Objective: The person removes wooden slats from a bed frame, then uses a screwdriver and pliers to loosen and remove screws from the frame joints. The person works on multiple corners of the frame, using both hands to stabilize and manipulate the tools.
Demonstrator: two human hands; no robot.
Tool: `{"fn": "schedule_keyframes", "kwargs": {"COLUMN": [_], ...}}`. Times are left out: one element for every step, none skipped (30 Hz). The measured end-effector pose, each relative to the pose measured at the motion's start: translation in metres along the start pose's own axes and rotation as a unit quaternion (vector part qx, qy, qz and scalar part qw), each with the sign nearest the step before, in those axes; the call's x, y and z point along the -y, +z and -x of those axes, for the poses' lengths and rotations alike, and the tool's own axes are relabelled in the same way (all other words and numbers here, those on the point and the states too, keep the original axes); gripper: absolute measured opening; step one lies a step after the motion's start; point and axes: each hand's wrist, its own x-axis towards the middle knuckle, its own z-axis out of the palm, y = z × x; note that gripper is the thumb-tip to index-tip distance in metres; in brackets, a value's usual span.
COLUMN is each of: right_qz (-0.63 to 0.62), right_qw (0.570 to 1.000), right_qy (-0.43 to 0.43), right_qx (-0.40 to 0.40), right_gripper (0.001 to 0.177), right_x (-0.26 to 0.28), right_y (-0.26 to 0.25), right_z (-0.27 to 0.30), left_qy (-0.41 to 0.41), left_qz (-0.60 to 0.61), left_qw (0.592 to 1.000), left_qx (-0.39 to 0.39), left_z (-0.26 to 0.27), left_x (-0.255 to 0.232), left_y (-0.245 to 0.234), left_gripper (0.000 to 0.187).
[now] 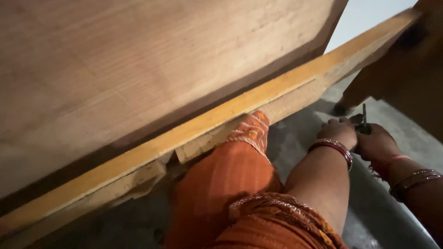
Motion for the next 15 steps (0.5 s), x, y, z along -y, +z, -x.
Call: {"fn": "schedule_keyframes", "kwargs": {"right_qz": [0.006,0.014,0.022,0.010,-0.003,-0.016,-0.007,0.003,0.013,0.014,0.015,0.017,-0.018,-0.054,-0.090], "right_qw": [1.000,1.000,0.999,0.999,1.000,1.000,1.000,1.000,0.999,1.000,1.000,0.999,0.998,0.997,0.993], "right_qy": [0.013,0.027,0.040,0.032,0.025,0.017,0.001,-0.015,-0.032,-0.013,0.006,0.024,0.033,0.042,0.050], "right_qx": [-0.003,-0.007,-0.011,-0.006,-0.002,0.002,0.002,-0.001,-0.003,0.010,0.022,0.036,0.040,0.045,0.050], "right_gripper": [0.038,0.036,0.034,0.035,0.036,0.037,0.038,0.040,0.042,0.044,0.047,0.049,0.047,0.047,0.049], "right_x": [-0.006,-0.014,-0.022,-0.030,-0.042,-0.053,-0.063,-0.071,-0.080,-0.087,-0.092,-0.095,-0.097,-0.096,-0.091], "right_y": [0.006,0.010,0.014,0.018,0.024,0.031,0.037,0.041,0.045,0.048,0.053,0.057,0.057,0.060,0.063], "right_z": [0.000,-0.002,-0.004,-0.008,-0.010,-0.013,-0.017,-0.022,-0.026,-0.029,-0.030,-0.030,-0.027,-0.023,-0.021], "left_qy": [-0.008,-0.014,-0.014,-0.013,-0.011,-0.001,0.010,0.023,0.015,0.008,0.002,0.013,0.023,0.033,0.033], "left_qz": [-0.006,-0.010,-0.006,-0.002,0.002,-0.022,-0.047,-0.070,-0.063,-0.056,-0.048,-0.072,-0.096,-0.121,-0.127], "left_qw": [1.000,1.000,1.000,1.000,1.000,1.000,0.999,0.997,0.998,0.998,0.999,0.997,0.995,0.992,0.991], "left_qx": [0.002,0.005,0.004,0.001,-0.001,-0.013,-0.023,-0.035,-0.017,-0.002,0.013,0.005,-0.003,-0.012,-0.012], "left_z": [-0.002,-0.005,-0.008,-0.012,-0.016,-0.021,-0.025,-0.029,-0.031,-0.033,-0.033,-0.032,-0.029,-0.026,-0.026], "left_x": [0.007,0.012,0.019,0.029,0.039,0.047,0.055,0.058,0.065,0.072,0.076,0.078,0.081,0.085,0.086], "left_y": [0.007,0.015,0.025,0.035,0.044,0.053,0.061,0.070,0.076,0.079,0.083,0.088,0.091,0.094,0.095], "left_gripper": [0.053,0.055,0.054,0.053,0.053,0.052,0.051,0.050,0.047,0.044,0.043,0.043,0.043,0.044,0.043]}}
